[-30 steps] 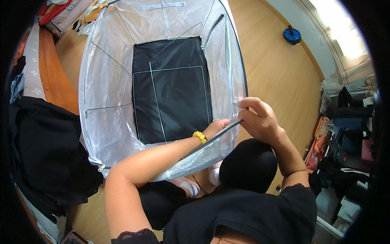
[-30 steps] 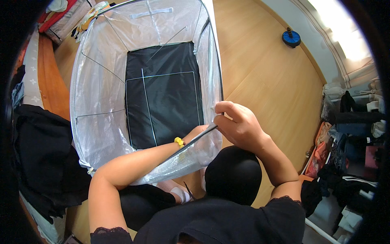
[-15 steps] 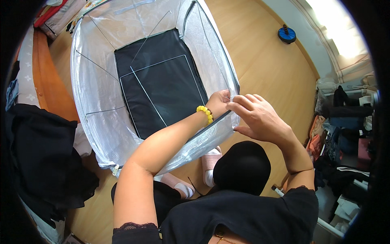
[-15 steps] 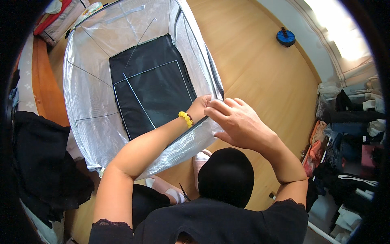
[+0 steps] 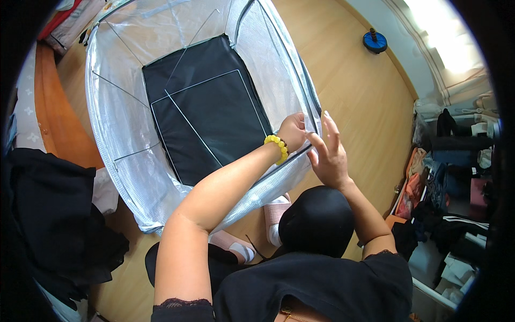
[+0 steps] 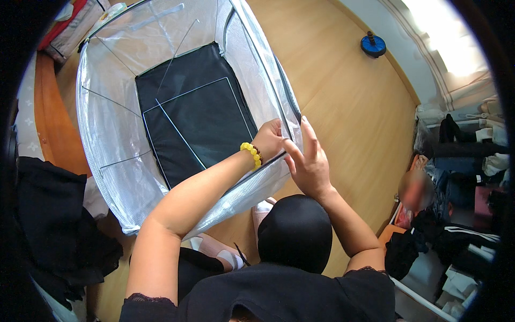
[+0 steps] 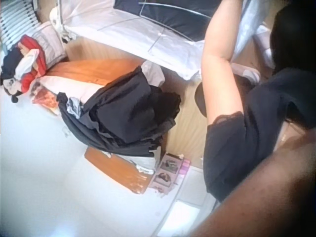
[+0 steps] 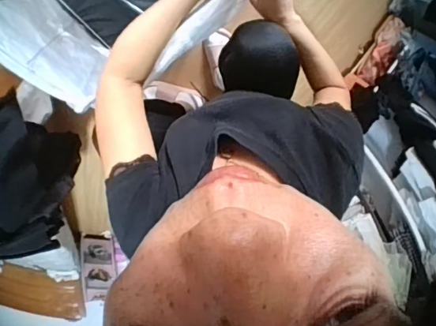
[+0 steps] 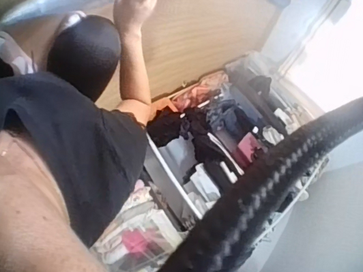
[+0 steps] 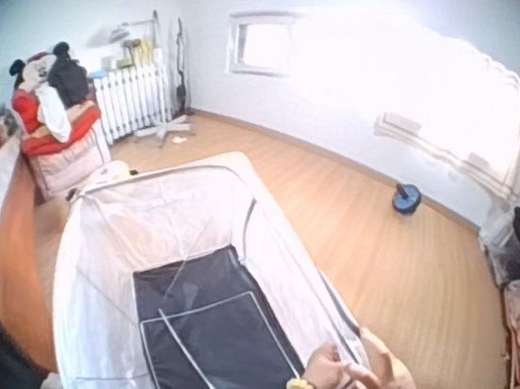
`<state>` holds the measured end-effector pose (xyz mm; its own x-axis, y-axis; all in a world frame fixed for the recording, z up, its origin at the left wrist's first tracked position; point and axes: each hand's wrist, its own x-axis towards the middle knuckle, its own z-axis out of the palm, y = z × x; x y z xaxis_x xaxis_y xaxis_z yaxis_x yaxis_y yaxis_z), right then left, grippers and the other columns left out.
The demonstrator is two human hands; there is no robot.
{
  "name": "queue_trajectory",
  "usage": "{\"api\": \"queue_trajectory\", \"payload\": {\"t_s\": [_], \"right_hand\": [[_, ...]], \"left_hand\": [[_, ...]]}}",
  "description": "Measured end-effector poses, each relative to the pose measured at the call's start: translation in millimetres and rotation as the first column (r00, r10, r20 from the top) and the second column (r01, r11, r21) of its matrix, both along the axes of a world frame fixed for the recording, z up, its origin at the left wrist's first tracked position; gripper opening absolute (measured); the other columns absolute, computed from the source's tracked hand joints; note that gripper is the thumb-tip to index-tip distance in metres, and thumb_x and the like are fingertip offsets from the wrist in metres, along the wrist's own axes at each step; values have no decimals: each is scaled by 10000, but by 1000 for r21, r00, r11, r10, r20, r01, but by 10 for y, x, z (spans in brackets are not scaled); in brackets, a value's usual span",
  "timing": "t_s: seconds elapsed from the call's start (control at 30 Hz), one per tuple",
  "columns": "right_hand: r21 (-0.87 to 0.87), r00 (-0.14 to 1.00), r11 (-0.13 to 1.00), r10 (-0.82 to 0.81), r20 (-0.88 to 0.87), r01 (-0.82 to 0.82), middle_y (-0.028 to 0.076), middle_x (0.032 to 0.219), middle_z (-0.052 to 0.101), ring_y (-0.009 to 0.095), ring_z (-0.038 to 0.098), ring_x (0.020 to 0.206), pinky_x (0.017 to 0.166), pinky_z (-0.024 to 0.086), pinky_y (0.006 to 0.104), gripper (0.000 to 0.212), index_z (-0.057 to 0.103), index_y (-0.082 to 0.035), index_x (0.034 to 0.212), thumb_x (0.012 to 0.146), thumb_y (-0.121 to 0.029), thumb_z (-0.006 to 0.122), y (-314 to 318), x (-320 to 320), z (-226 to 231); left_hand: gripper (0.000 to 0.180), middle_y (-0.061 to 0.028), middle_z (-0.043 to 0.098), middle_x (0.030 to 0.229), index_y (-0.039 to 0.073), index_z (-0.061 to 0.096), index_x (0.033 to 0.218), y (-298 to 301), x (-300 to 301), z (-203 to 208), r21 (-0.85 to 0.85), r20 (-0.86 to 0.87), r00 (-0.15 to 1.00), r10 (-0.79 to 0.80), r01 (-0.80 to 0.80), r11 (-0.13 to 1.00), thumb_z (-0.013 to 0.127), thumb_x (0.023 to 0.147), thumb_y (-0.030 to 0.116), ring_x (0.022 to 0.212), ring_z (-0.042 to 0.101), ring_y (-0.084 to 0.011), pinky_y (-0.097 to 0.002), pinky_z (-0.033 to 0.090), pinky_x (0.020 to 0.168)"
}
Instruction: The person browses a clothing rack, then retrieves a folded storage box from a closet shelf. They kneel on the floor and assemble the box by inserting metal rods into the fabric sleeves to form the frame.
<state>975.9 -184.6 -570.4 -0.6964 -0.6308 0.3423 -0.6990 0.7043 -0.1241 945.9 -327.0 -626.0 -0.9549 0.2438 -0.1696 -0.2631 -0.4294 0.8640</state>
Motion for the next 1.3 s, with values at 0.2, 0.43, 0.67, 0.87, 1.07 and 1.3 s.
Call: {"api": "queue_trajectory", "payload": {"t_s": [0.2, 0.43, 0.67, 0.87, 1.07, 1.3], "right_hand": [[-184, 943, 975, -59, 328, 125, 222, 1302, 416, 406, 576, 1033, 830, 524, 428, 613, 453, -206, 1294, 757, -11, 678, 9, 62, -231], [-288, 983, 956, -3, 183, 56, 200, 1192, 480, 386, 474, 1128, 960, 383, 475, 232, 634, -110, 992, 801, -236, 668, -113, -72, 126], [-91, 917, 920, -363, 162, 380, 165, 998, 506, 337, 532, 963, 828, 459, 399, 311, 511, -39, 920, 693, -133, 702, -500, -285, 101], [21, 674, 873, -390, 628, 486, 265, 1257, 437, 413, 497, 1142, 929, 461, 412, 827, 219, -1, 1430, 741, -195, 634, -221, -169, 201], [-163, 398, 726, -164, 902, 668, 182, 1147, 559, 228, 566, 1013, 896, 437, 308, 619, 354, 21, 1359, 795, -168, 527, 14, -49, 26], [-415, 570, 626, -58, 819, 660, 32, 957, 596, 69, 529, 827, 744, 435, 217, 423, 489, 54, 1265, 875, -110, 506, 65, -102, 58]], "left_hand": [[130, -60, 685, 861, 28, 644, 931, -25, -83, -204, -185, -178, 984, 28, -61, 981, 635, 813, 80, 785, 634, -123, -258, 508, 701], [174, -59, 684, 929, 18, 652, 979, -76, -89, -143, -143, -187, 982, -30, 3, 990, 623, 814, 63, 831, 628, -114, -254, 503, 706], [156, -83, 684, 917, -7, 648, 927, -45, -204, -373, -425, -252, 968, 18, -127, 896, 547, 835, 68, 828, 649, -122, -256, 521, 742], [245, -71, 677, 1004, -12, 617, 1057, 153, -74, -432, 117, -18, 999, 29, -27, 993, 598, 821, -77, 883, 650, -127, -262, 523, 798], [194, -80, 687, 970, -14, 626, 1044, 242, -91, -391, 106, -20, 1000, -17, 19, 994, 609, 851, -16, 888, 651, -132, -256, 515, 810], [180, -100, 673, 934, 14, 612, 1049, 123, -167, -201, -209, -28, 995, -99, 91, 974, 623, 880, 75, 816, 624, -125, -267, 495, 730]]}}
